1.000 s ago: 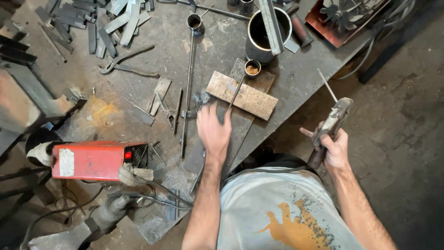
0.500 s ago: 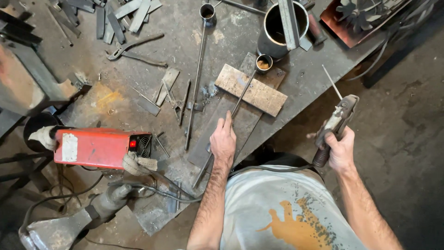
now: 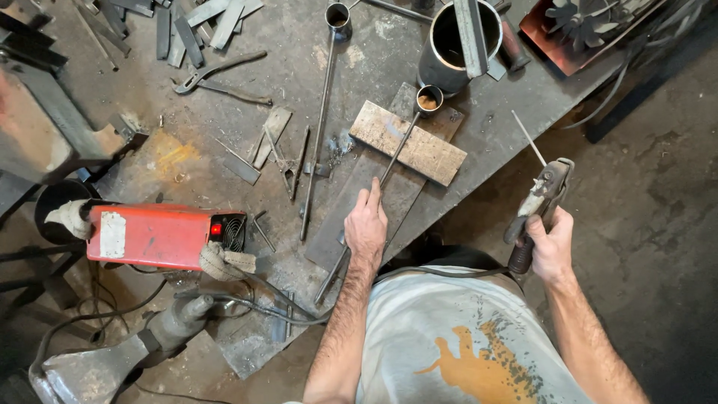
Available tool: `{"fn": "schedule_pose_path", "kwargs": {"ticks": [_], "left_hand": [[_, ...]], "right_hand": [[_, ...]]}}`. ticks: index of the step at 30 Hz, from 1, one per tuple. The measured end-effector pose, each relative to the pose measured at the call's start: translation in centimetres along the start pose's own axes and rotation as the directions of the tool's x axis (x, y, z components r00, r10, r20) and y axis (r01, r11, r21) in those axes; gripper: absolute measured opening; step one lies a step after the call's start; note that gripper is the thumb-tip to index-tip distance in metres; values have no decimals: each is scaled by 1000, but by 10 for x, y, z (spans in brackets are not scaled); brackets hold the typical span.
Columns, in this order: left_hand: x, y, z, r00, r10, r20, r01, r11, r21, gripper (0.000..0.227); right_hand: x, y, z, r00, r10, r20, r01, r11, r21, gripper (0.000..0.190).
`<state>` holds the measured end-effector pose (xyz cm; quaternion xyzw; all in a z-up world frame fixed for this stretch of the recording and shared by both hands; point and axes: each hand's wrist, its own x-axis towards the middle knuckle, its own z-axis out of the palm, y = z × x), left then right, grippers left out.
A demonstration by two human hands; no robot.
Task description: Welding a thin metal rod onto various steel components on a workbench.
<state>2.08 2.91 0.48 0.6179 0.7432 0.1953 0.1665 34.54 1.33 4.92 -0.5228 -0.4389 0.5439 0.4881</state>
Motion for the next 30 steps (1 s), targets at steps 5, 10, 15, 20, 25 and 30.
{"fn": "schedule_pose_path", "kwargs": {"ticks": [5, 10, 15, 20, 25, 30], "left_hand": [[1, 2, 1, 1000, 13, -18, -13, 1000, 2, 48], [1, 1, 4, 999, 38, -35, -38, 999, -6, 48], [3, 5, 0, 999, 27, -21, -27, 1000, -10, 45], [2, 6, 2, 999, 36, -27, -36, 999, -11, 47], [3, 7, 1, 999, 30, -26, -30, 1000, -6, 49], [5, 8, 2, 999, 26, -30, -26, 1000, -10, 49]], "right_hand": [[-2, 0, 0, 1000, 11, -6, -11, 999, -31, 60], [-2, -3, 3, 1000, 11, 10, -10, 995, -98, 62], [-3, -1, 3, 1000, 18, 22, -15, 992, -121, 64], [-4, 4, 1, 999, 42, 18, -39, 989, -141, 62], [-4, 10, -1, 999, 12, 33, -5, 980, -197, 61], [-1, 7, 0, 998, 51, 45, -40, 975, -220, 60]]}}
